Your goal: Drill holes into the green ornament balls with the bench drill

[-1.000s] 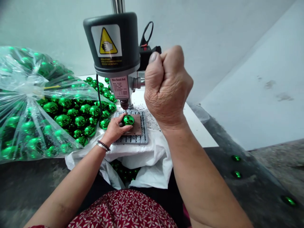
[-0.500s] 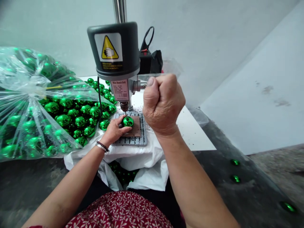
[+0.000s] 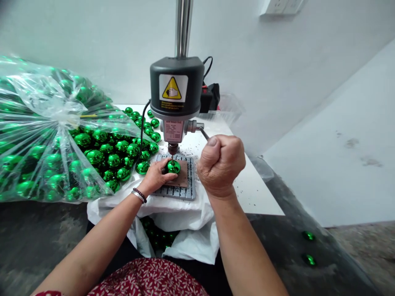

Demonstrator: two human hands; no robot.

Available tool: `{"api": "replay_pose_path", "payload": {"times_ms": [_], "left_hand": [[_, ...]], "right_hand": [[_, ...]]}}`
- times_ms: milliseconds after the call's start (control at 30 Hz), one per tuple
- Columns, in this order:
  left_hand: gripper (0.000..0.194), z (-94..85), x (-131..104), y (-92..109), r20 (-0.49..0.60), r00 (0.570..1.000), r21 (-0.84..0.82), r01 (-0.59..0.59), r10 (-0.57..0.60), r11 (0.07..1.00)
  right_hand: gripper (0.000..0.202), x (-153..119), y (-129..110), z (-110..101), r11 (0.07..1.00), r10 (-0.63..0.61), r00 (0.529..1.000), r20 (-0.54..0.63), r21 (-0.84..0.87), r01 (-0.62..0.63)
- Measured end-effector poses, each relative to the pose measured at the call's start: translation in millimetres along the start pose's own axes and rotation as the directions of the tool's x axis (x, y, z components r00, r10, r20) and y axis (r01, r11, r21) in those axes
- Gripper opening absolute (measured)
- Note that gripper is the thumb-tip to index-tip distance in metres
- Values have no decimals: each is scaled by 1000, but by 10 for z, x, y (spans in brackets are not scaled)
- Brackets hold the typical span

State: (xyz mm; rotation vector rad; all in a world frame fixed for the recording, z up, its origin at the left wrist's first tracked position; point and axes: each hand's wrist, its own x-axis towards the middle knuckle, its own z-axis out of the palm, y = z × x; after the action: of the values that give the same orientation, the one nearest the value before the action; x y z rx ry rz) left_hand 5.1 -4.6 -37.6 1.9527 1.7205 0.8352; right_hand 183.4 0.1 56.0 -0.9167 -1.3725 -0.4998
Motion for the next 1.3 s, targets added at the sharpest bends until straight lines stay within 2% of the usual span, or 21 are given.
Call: {"api": "replay_pose_path", "payload": {"times_ms": [133, 233, 333, 433, 567, 667, 833, 900, 967, 1000, 1067, 1100, 1133, 1200, 1300], "left_hand": [[62, 21, 6, -25, -7, 1000, -13, 3, -3, 1000], [59, 23, 16, -20, -15, 1000, -19, -2, 2, 1000], [55, 8, 8, 14, -23, 1000, -69, 10, -12, 998], [50, -19, -56, 57, -24, 1000, -198, 9, -14, 980], [48, -84, -250, 77, -39, 999, -282, 11, -23, 959], [52, -181, -461, 64, -14, 1000, -266, 2, -6, 964], [59, -390, -840, 46, 116, 984, -264, -99, 133, 959], [55, -442, -913, 18, 91, 988, -239, -97, 122, 966], [45, -465, -889, -49, -21, 1000, -200, -11, 7, 980], [41, -466, -840, -98, -107, 992, -170, 49, -68, 984], [37, -458, -688, -216, -282, 942, -87, 163, -181, 983], [39, -449, -598, -275, -334, 921, -31, 201, -200, 979], [43, -439, -509, -327, -351, 913, 24, 232, -210, 972], [48, -412, -362, -395, -316, 919, 113, 283, -235, 953], [49, -365, -270, -396, -263, 924, 192, 331, -277, 924]], "right_hand": [[9, -162, 8, -42, 1000, -20, 999, 32, 1, 20], [14, -133, -5, -19, 1000, -8, 1000, 11, 6, 8], [26, 170, -48, 80, 999, 45, 999, -7, 13, -45], [39, 567, -90, 201, 981, 185, 981, 65, 39, -188], [44, 812, -105, 283, 965, 261, 961, 92, -6, -261], [42, 792, -93, 288, 965, 264, 960, 89, -19, -263], [43, 757, -85, 291, 974, 222, 974, 44, 23, -223], [43, 769, -99, 290, 967, 251, 966, 55, 31, -253], [43, 778, -113, 285, 959, 281, 957, 75, 20, -283], [45, 778, -117, 282, 957, 288, 955, 78, 13, -290], [50, 765, -115, 274, 959, 281, 957, 71, 3, -282], [54, 753, -111, 270, 963, 269, 961, 69, 5, -270], [58, 740, -107, 265, 966, 257, 964, 66, 8, -258], [63, 713, -103, 254, 971, 239, 969, 64, 8, -240], [64, 690, -121, 234, 970, 244, 967, 74, 2, -245]]}}
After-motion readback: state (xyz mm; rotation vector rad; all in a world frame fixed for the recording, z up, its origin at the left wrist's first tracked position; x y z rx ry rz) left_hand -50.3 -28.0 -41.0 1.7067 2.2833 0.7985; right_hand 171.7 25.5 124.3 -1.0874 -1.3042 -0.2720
